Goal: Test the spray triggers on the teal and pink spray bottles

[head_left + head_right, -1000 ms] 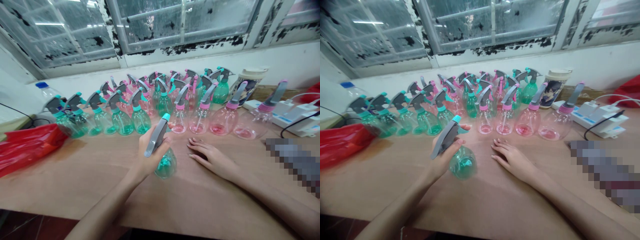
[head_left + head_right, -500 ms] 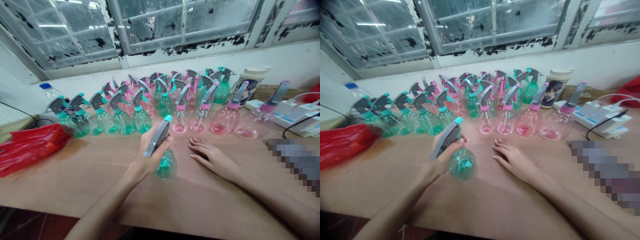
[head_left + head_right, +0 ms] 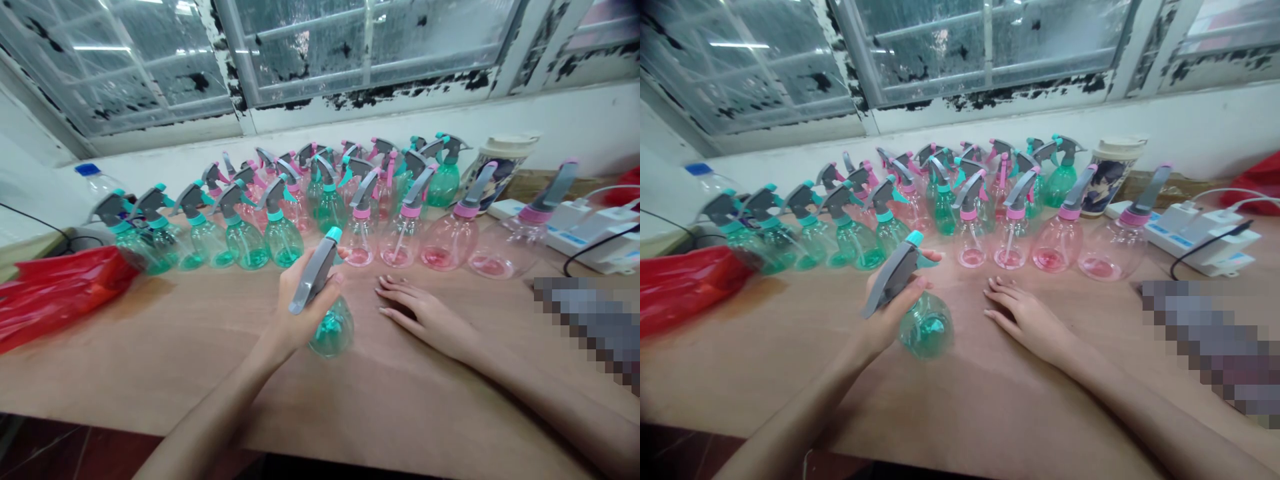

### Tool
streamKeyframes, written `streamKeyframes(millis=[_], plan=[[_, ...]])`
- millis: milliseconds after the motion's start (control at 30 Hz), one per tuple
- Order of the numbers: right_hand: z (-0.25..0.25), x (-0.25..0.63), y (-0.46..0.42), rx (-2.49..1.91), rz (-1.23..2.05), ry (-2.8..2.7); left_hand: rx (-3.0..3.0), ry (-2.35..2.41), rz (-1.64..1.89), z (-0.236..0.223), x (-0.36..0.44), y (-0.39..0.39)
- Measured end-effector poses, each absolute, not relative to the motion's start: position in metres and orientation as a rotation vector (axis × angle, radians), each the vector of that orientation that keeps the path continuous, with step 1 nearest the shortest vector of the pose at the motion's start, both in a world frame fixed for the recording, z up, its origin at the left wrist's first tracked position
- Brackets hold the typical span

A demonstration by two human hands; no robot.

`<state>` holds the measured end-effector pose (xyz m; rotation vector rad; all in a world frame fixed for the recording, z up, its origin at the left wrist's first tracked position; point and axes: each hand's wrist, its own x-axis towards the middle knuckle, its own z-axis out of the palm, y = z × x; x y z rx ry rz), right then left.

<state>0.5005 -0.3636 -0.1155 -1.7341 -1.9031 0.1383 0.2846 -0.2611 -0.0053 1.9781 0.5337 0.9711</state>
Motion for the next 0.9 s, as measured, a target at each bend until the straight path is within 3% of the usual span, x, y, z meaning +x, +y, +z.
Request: streamKeyframes(millis=[900], plan=[[-0.1144,0.5002,-0.3640,-1.713,0.140,-1.895,1.985,0.588,0.985,-0.0076,0.2843,-0.2606]])
